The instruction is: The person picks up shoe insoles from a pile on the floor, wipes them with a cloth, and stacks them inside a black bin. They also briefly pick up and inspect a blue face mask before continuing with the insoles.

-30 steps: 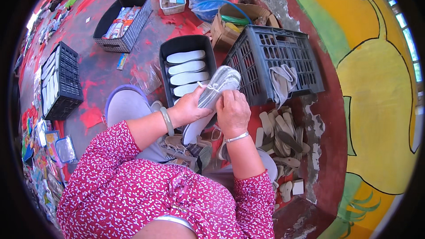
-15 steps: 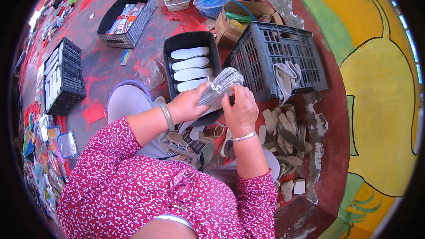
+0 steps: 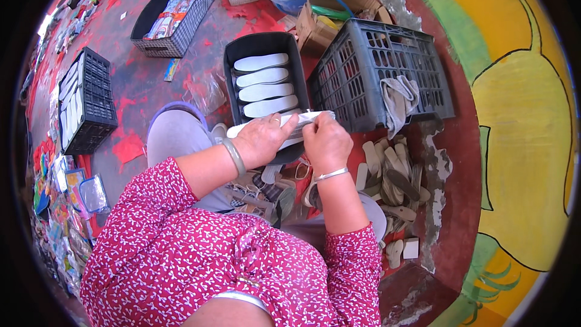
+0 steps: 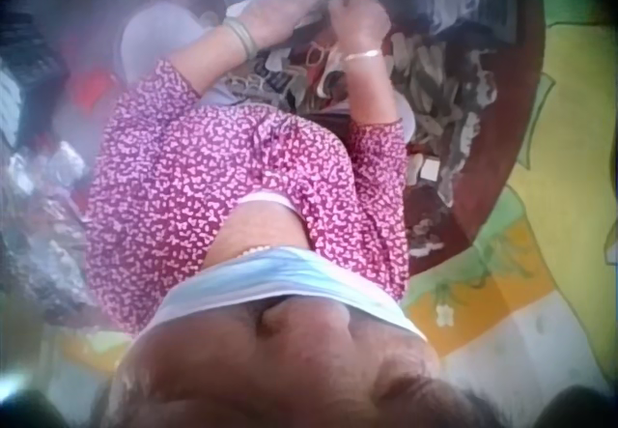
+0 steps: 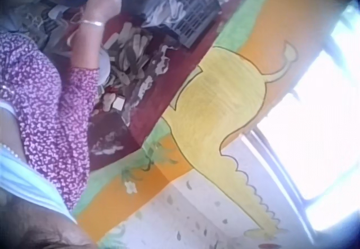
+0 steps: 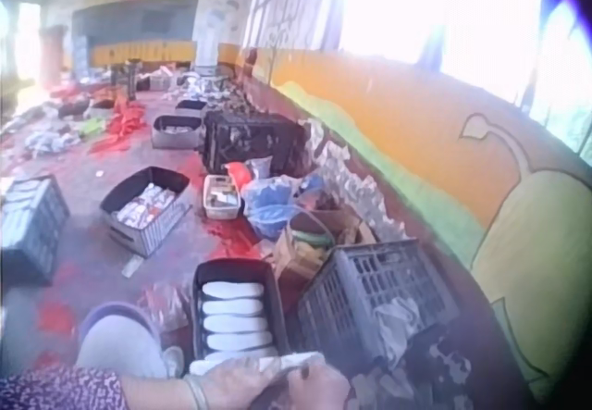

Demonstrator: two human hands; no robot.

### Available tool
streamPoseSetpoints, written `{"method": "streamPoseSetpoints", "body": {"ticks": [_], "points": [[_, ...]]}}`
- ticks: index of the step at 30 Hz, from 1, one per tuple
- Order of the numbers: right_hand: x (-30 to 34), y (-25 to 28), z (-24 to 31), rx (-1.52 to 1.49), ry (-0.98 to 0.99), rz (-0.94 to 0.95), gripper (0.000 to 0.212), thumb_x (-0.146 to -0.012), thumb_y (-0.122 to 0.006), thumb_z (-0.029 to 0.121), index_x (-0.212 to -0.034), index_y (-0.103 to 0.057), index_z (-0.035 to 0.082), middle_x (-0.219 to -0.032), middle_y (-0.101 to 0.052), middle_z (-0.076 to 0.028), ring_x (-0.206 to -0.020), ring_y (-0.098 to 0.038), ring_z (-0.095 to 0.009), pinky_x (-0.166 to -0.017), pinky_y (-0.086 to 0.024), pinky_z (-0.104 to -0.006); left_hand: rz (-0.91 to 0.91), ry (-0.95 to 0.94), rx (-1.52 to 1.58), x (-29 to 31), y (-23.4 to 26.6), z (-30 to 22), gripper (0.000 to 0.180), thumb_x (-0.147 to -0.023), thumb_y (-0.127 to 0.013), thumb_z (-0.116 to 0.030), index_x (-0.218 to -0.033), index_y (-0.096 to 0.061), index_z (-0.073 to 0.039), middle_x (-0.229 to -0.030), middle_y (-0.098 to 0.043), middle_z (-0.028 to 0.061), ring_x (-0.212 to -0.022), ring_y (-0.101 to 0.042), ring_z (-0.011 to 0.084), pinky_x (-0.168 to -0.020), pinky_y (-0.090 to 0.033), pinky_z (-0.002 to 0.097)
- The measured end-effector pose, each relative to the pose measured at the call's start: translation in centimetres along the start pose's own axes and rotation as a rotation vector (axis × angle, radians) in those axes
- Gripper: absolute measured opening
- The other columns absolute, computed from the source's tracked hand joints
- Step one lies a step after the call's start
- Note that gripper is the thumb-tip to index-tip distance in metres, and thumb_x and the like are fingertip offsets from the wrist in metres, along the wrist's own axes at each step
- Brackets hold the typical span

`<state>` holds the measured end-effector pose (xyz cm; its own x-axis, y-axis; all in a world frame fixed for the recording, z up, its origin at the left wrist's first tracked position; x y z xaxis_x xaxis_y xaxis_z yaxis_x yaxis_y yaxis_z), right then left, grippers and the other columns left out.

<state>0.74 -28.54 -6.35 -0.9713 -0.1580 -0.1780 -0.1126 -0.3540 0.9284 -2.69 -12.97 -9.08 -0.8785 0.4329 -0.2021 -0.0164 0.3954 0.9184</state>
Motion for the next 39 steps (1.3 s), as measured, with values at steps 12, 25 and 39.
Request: {"method": "streamPoseSetpoints", "body": {"ticks": [12, 25, 39], "points": [[-1.3, 2.5, -1.3, -0.509, 0.215, -0.169, 0.024, -0.074, -0.061, -0.003, -0.096, -0.059, 0.005, -0.080, -0.058, -0.007, -0.059, -0.052, -0.017, -0.056, -0.045, -0.0268, 0.204, 0.588, 1.664, -1.4, 1.3, 3.3, 0.073, -0.074, -0.070, -0.008, -0.133, -0.029, -0.003, -0.107, -0.058, 0.0101, -0.091, -0.062, 0.0180, -0.075, -0.052, 0.0312], [-0.6, 1.5, -0.8, -0.295, 0.300, -0.322, 0.007, -0.075, -0.063, 0.007, -0.082, -0.062, 0.008, -0.076, -0.063, -0.008, -0.068, -0.062, -0.026, -0.059, -0.049, -0.0329, 0.325, 0.566, 1.913, -1.3, 1.7, 1.7, 0.072, -0.076, -0.068, -0.007, -0.136, -0.028, -0.005, -0.109, -0.056, 0.0092, -0.092, -0.062, 0.0172, -0.079, -0.053, 0.0321], [-2.1, 4.5, -4.0, -0.594, 0.033, -0.223, 0.006, -0.074, -0.059, 0.002, -0.080, -0.062, 0.003, -0.074, -0.061, -0.010, -0.061, -0.059, -0.024, -0.057, -0.047, -0.0284, 0.471, 0.529, 1.593, -0.2, 1.8, 2.8, 0.078, -0.072, -0.071, -0.008, -0.137, -0.029, -0.003, -0.113, -0.055, 0.0074, -0.093, -0.058, 0.0123, -0.080, -0.048, 0.0278]]}}
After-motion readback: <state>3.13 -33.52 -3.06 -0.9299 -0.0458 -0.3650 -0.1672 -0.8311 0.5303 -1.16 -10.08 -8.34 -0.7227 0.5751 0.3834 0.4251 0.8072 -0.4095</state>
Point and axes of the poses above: each hand's wrist, its own x-axis away from the middle knuckle, its own y-axis out of the back of the hand, z = x × y, the point moved 1 cm from there along -x, towards the middle knuckle
